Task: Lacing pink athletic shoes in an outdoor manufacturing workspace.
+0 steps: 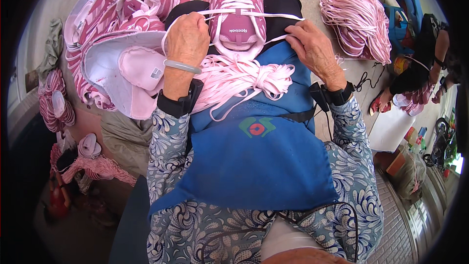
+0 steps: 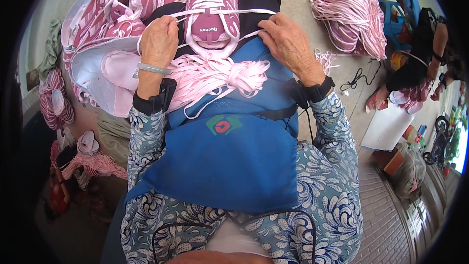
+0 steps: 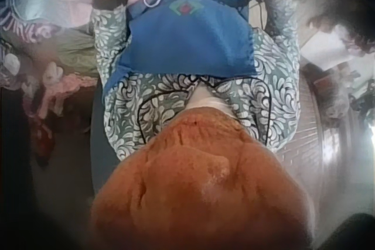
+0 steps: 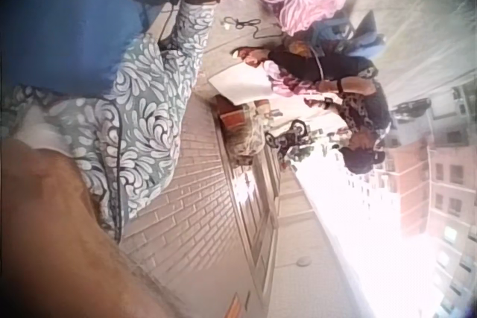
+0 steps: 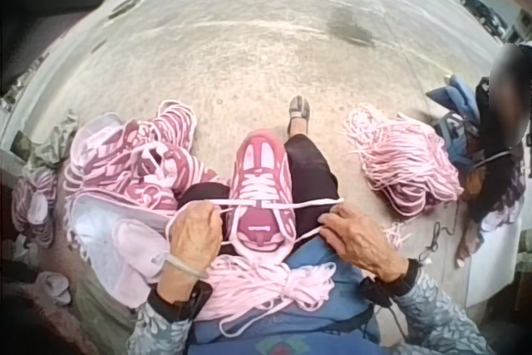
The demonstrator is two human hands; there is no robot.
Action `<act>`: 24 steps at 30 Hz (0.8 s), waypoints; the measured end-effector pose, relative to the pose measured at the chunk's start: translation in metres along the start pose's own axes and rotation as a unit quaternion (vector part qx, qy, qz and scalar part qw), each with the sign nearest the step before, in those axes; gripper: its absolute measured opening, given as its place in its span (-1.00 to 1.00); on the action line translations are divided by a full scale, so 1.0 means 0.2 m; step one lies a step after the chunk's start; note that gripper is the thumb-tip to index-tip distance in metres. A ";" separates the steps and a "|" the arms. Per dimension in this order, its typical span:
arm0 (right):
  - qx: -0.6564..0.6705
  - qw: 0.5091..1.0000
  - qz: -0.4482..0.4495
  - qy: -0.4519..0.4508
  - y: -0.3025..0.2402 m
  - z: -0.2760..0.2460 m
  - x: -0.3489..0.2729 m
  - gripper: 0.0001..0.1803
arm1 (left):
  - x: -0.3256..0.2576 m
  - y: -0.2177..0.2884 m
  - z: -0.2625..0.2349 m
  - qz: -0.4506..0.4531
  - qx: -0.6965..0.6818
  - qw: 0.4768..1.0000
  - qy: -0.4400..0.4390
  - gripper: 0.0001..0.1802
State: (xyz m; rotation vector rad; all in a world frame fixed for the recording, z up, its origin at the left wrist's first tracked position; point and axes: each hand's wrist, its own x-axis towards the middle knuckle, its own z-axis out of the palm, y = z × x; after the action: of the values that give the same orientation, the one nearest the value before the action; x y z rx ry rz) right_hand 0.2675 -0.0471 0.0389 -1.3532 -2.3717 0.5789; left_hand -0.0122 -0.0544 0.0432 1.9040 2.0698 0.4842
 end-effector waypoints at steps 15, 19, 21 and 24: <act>0.082 0.996 -0.017 -0.011 -0.05 0.06 0.06 -0.90 | 0.02 0.05 -0.03 -0.038 -0.064 0.996 -0.058 -0.74; 0.121 0.992 0.033 0.004 -0.11 0.08 0.14 -0.83 | 0.05 0.02 0.02 -0.050 -0.104 0.992 -0.058 -0.75; 0.109 0.994 0.009 0.031 -0.09 0.12 0.19 -0.79 | 0.08 0.00 0.05 -0.059 -0.137 0.986 -0.071 -0.74; 0.138 0.990 0.036 0.012 -0.07 0.14 0.23 -0.79 | 0.10 -0.03 0.08 -0.029 -0.135 0.988 -0.071 -0.75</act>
State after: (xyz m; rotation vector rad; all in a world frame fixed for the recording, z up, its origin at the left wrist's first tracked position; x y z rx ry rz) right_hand 0.2219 -0.0190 0.0272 -1.3151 -2.1350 0.8703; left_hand -0.0115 -0.0339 0.0265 1.6673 1.8576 0.5666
